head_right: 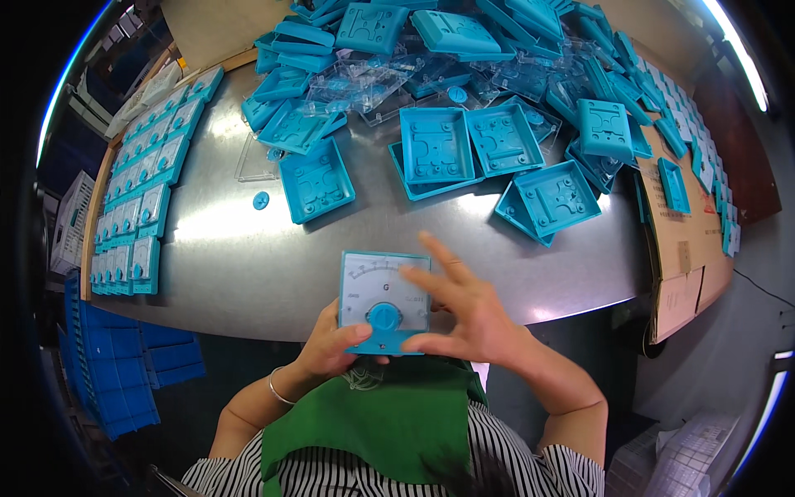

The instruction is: Assembling analog galvanometer components by fitting clear plastic covers and adjustment knobs onto meter cases.

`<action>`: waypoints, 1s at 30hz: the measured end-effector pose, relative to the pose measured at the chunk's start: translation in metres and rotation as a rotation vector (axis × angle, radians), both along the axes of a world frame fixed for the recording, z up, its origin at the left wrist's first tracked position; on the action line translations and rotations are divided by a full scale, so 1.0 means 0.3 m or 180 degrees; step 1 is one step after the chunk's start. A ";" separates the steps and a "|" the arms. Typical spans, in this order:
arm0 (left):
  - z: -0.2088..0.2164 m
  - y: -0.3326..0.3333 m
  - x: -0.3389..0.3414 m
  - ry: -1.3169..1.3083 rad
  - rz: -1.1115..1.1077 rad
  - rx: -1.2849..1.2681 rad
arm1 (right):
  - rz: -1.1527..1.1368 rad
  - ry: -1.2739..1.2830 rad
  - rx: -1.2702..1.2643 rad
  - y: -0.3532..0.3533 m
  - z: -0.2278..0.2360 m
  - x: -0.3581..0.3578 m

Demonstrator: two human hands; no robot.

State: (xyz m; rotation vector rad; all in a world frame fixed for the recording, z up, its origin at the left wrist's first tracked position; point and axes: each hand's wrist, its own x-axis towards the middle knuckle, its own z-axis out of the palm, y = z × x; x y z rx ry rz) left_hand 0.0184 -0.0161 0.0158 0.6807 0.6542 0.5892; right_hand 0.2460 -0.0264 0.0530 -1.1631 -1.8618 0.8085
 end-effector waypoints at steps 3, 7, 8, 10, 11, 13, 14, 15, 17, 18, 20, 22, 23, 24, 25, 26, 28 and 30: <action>0.012 0.000 -0.010 -0.0062 -0.0106 0.0061 | -0.0882 0.0652 -0.0987 -0.063 -0.051 0.067; 0.016 -0.009 0.015 -0.0285 -0.0228 0.0095 | 0.0012 0.1125 -0.1465 -0.080 -0.135 -0.008; 0.011 -0.015 0.022 -0.0363 -0.0199 -0.0017 | 0.0201 0.1149 -0.1293 -0.082 -0.147 -0.020; 0.004 -0.024 0.030 -0.0372 -0.0202 -0.0075 | 0.0304 0.1348 -0.1334 -0.092 -0.163 -0.031; 0.004 -0.025 0.030 -0.0390 -0.0200 -0.0120 | 0.0295 0.1357 -0.1329 -0.094 -0.167 -0.034; 0.017 -0.027 0.031 -0.0314 -0.0227 -0.0062 | 0.0340 0.1349 -0.0921 -0.097 -0.173 -0.037; 0.021 -0.028 0.031 -0.0247 -0.0235 -0.0006 | 0.0344 0.1350 -0.0917 -0.097 -0.174 -0.037; 0.022 -0.028 0.029 -0.0247 -0.0232 -0.0001 | 0.0340 0.1299 -0.0857 -0.097 -0.175 -0.036; 0.021 -0.027 0.023 -0.0133 -0.0282 0.0096 | 0.0338 0.1238 -0.0793 -0.098 -0.170 -0.036; 0.019 -0.029 0.021 -0.0141 -0.0280 0.0101 | 0.0336 0.1237 -0.0775 -0.098 -0.165 -0.037; 0.014 -0.036 0.017 -0.0094 -0.0267 0.0077 | 0.0336 0.1227 -0.0757 -0.098 -0.161 -0.038; 0.018 -0.034 0.014 -0.0090 -0.0296 0.0070 | 0.0390 0.1267 -0.0796 -0.098 -0.161 -0.037; 0.022 -0.034 0.012 -0.0075 -0.0325 0.0061 | 0.0392 0.1259 -0.0800 -0.096 -0.161 -0.036; 0.028 -0.034 0.013 -0.0083 -0.0322 0.0058 | 0.0439 0.1270 -0.0813 -0.093 -0.161 -0.035; 0.034 -0.034 0.015 -0.0072 -0.0313 0.0070 | 0.0485 0.1282 -0.0826 -0.091 -0.161 -0.034; 0.038 -0.033 0.016 -0.0062 -0.0304 0.0086 | 0.0485 0.1274 -0.0829 -0.089 -0.160 -0.035; 0.034 -0.031 0.010 -0.0066 -0.0332 0.0098 | 0.0525 0.1345 -0.0917 -0.087 -0.159 -0.035; 0.031 -0.031 0.004 -0.0067 -0.0361 0.0107 | 0.0551 0.1362 -0.0982 -0.084 -0.158 -0.035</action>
